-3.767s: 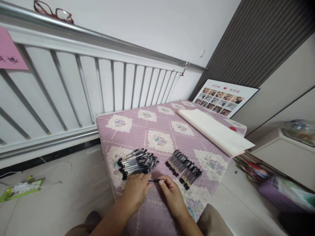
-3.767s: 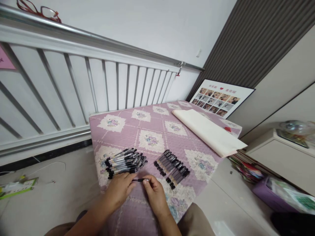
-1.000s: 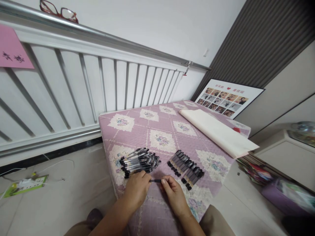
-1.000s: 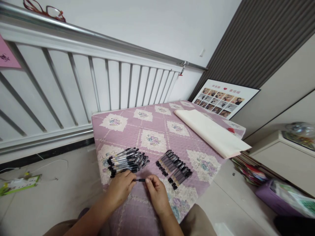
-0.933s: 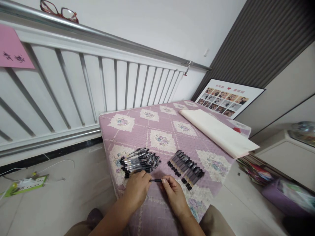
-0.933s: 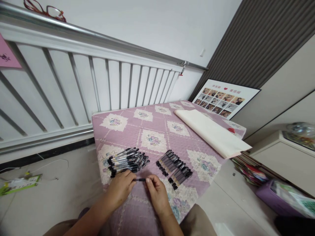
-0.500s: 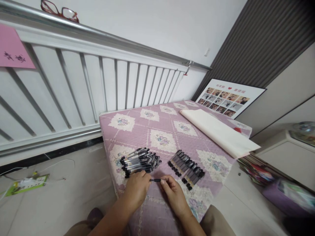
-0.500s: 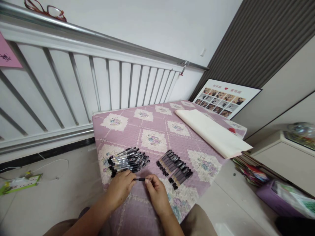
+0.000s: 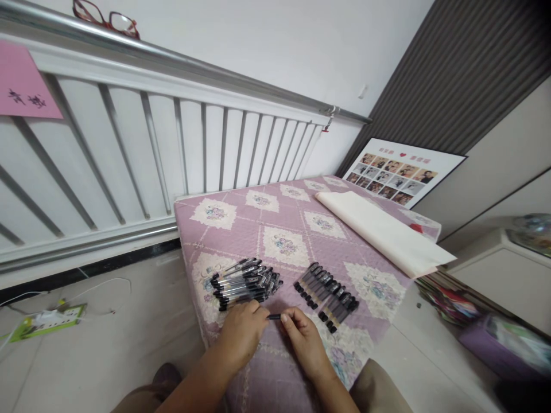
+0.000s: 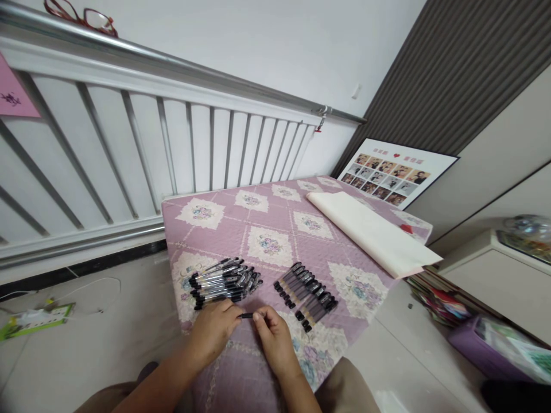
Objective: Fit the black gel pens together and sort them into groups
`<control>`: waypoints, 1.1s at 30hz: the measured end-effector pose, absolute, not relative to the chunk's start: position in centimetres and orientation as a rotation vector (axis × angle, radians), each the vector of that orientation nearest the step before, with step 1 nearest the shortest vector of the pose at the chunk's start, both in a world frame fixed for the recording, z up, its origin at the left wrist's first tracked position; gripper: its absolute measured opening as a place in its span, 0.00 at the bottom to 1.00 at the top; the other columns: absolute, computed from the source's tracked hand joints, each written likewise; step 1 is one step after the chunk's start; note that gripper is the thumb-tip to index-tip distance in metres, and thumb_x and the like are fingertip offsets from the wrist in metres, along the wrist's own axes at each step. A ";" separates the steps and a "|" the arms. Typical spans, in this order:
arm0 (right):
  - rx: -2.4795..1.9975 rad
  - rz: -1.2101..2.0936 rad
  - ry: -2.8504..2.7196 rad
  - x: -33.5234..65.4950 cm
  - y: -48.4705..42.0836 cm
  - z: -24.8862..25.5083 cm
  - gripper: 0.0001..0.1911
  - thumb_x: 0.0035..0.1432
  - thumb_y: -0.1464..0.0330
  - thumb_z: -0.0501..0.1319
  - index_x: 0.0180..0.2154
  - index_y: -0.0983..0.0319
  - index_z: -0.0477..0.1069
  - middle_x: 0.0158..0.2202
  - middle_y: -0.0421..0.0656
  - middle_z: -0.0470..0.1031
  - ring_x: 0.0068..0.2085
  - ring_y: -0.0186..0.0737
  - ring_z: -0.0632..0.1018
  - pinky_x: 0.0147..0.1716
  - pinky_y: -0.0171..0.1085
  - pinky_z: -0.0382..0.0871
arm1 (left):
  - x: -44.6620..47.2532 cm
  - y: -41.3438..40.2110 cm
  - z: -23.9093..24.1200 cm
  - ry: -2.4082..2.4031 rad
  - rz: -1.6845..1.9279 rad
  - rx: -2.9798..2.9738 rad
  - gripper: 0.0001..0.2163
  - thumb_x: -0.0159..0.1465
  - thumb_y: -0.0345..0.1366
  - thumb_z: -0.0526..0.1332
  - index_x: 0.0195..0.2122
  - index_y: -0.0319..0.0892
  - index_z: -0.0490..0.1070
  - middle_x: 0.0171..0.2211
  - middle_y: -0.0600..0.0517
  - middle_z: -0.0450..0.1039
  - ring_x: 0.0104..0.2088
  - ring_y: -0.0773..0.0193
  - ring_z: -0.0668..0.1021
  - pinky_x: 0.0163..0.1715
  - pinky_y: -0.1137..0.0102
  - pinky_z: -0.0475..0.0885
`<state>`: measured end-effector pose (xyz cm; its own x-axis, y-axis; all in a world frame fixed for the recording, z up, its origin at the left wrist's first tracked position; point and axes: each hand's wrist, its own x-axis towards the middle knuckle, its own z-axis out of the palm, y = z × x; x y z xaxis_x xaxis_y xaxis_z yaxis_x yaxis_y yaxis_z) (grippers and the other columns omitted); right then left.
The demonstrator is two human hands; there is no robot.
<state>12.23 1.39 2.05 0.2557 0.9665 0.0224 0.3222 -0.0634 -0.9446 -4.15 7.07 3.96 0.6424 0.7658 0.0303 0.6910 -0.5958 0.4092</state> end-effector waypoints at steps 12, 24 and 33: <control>-1.723 0.549 -1.210 13.3 3.7 1.7 0.20 0.51 0.61 0.59 0.46 0.60 0.71 0.46 0.47 0.75 0.44 0.47 0.76 0.42 0.43 0.71 | -4.8 7.5 3.5 1.227 0.509 2.361 0.08 0.65 0.33 0.55 0.42 0.48 0.72 0.38 0.52 0.72 0.41 0.60 0.74 0.42 0.69 0.66; -1.826 0.416 -1.526 13.3 7.4 1.9 0.24 0.46 0.74 0.60 0.48 0.62 0.65 0.47 0.49 0.73 0.50 0.47 0.73 0.51 0.46 0.64 | -5.0 8.1 3.7 1.245 0.442 2.343 0.08 0.65 0.34 0.54 0.42 0.46 0.71 0.40 0.51 0.72 0.42 0.60 0.74 0.42 0.69 0.65; -1.914 0.344 -1.726 12.6 6.2 2.7 0.10 0.48 0.74 0.59 0.36 0.60 0.69 0.35 0.43 0.71 0.36 0.40 0.74 0.38 0.37 0.67 | -5.3 8.3 3.5 1.277 0.474 2.316 0.08 0.65 0.33 0.54 0.42 0.46 0.71 0.39 0.52 0.72 0.42 0.61 0.74 0.42 0.70 0.65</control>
